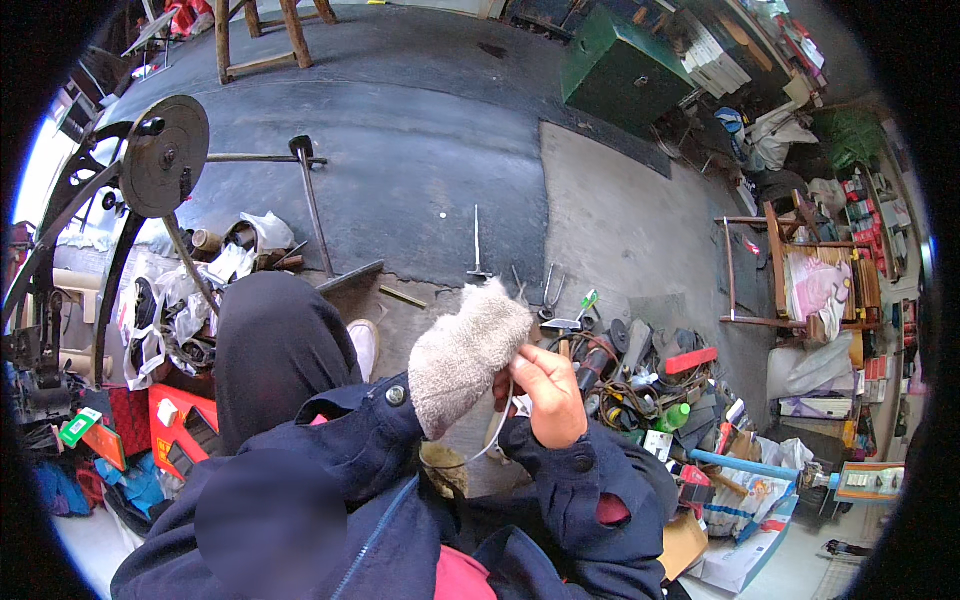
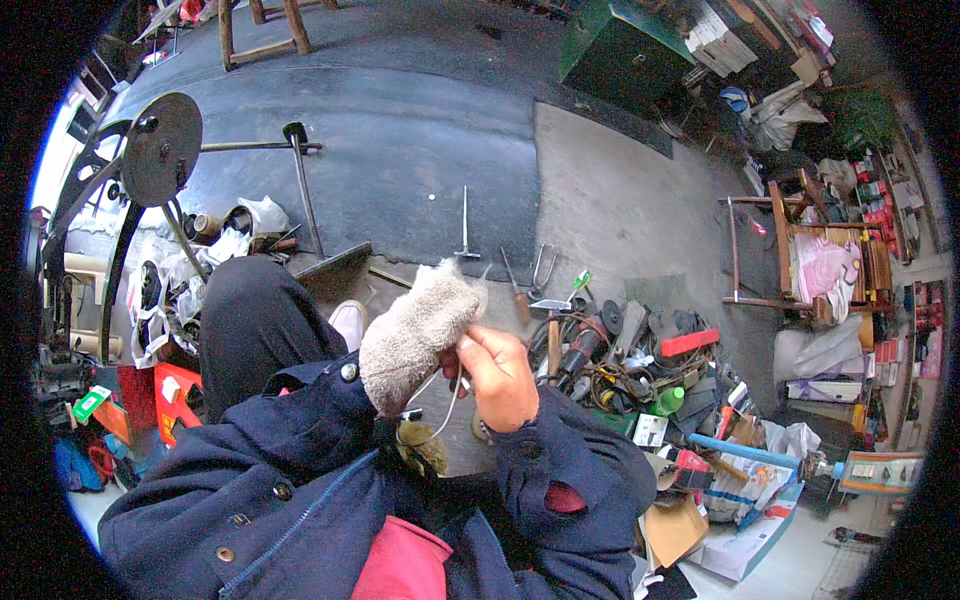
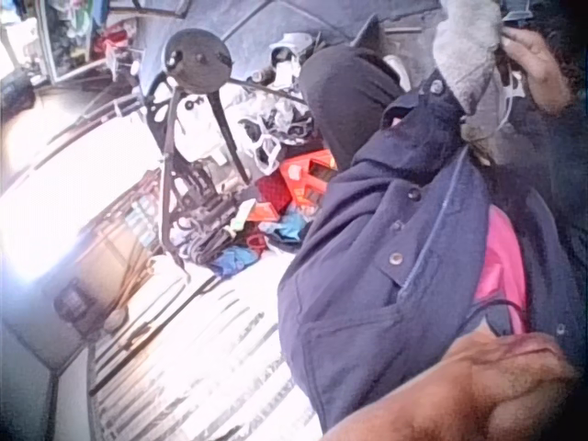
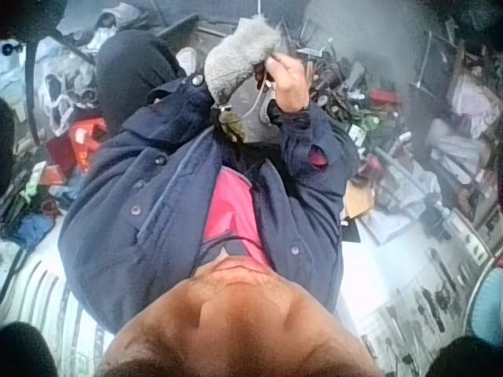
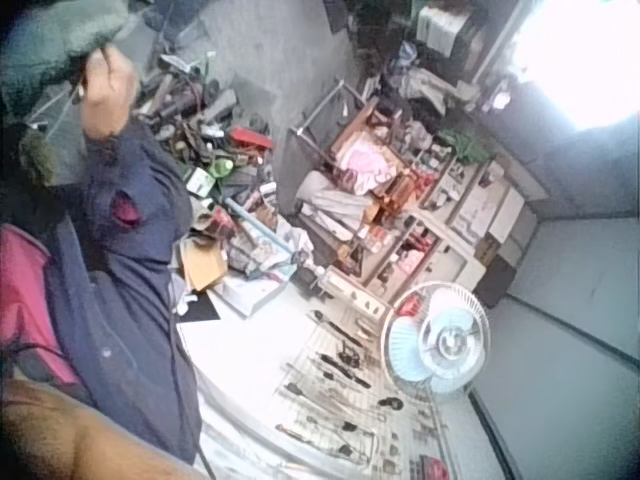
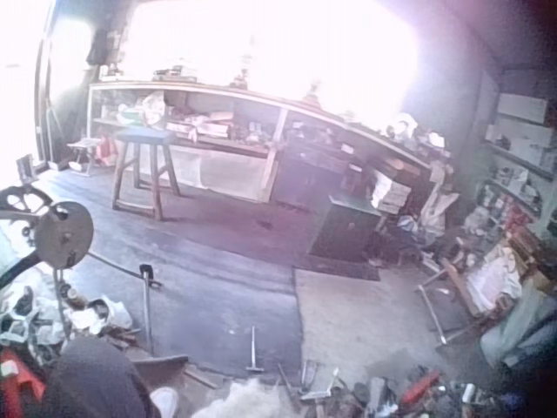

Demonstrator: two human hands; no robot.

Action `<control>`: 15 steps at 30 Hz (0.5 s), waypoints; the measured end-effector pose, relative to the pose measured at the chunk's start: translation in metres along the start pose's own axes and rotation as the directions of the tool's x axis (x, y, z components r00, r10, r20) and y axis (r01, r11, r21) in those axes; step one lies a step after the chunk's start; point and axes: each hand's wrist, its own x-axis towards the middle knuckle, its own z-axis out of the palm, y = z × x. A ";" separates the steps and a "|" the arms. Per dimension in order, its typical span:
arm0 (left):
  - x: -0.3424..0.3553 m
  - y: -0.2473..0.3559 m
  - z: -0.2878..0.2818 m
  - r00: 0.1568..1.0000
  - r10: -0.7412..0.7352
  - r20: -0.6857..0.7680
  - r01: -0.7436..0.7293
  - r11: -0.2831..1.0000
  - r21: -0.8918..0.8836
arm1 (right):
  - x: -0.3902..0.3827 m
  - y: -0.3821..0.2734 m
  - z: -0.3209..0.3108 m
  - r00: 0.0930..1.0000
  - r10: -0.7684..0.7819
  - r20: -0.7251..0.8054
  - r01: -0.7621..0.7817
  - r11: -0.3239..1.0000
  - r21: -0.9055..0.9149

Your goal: The person sits on the floor and uses a cloth to clean a white cable. They then connect the cable to a white power adapter and inspect the connection.

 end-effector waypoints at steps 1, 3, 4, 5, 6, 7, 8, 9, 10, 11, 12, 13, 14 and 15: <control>0.001 -0.001 -0.005 0.986 0.168 0.016 -0.164 0.938 0.304 | 0.001 0.001 0.000 1.000 0.009 0.016 -0.009 0.999 -0.049; 0.002 -0.004 -0.012 0.860 0.473 0.189 -0.410 0.422 0.808 | 0.001 0.003 0.002 1.000 0.012 0.021 -0.011 0.999 -0.039; 0.001 -0.004 -0.013 0.924 0.355 0.144 -0.352 0.639 0.683 | 0.001 0.004 0.002 0.999 0.047 0.008 -0.047 0.998 -0.043; -0.001 -0.005 -0.014 0.932 0.344 0.113 -0.338 0.714 0.613 | 0.001 0.003 0.001 0.998 0.057 0.019 -0.057 0.998 0.001; 0.001 -0.004 -0.015 0.907 0.408 0.107 -0.387 0.705 0.594 | 0.001 0.003 -0.001 0.996 0.090 0.021 -0.090 0.995 0.038; 0.002 -0.002 -0.015 0.874 0.475 0.105 -0.436 0.669 0.602 | 0.000 0.002 -0.003 0.990 0.137 0.016 -0.138 0.987 0.079; 0.002 0.000 -0.015 0.981 0.173 0.083 -0.190 0.937 0.294 | 0.001 0.003 -0.004 0.984 0.180 -0.006 -0.177 0.971 0.159; 0.004 0.004 -0.014 0.993 0.001 0.120 0.002 1.000 -0.020 | 0.002 0.002 -0.007 0.983 0.182 0.005 -0.179 0.964 0.195; 0.005 0.008 -0.014 0.983 -0.046 0.180 0.063 0.994 -0.092 | 0.003 0.002 -0.008 0.988 0.156 0.021 -0.157 0.964 0.214; 0.005 0.013 -0.013 0.967 -0.086 0.241 0.129 0.977 -0.168 | 0.003 0.003 -0.010 0.986 0.167 0.010 -0.165 0.959 0.229; 0.005 0.017 -0.012 0.936 -0.120 0.330 0.246 0.894 -0.374 | 0.003 0.003 -0.010 0.988 0.155 0.027 -0.157 0.953 0.261; 0.009 0.020 -0.012 0.950 -0.138 0.282 0.188 0.970 -0.156 | 0.003 0.003 -0.011 0.987 0.161 0.029 -0.162 0.944 0.289; 0.014 0.023 -0.012 0.949 -0.144 0.281 0.120 0.988 0.102 | 0.003 0.003 -0.011 0.982 0.189 0.017 -0.185 0.931 0.315; 0.012 0.022 -0.008 0.930 -0.246 0.272 0.286 0.950 -0.122 | 0.003 0.003 -0.011 0.985 0.173 0.017 -0.169 0.931 0.325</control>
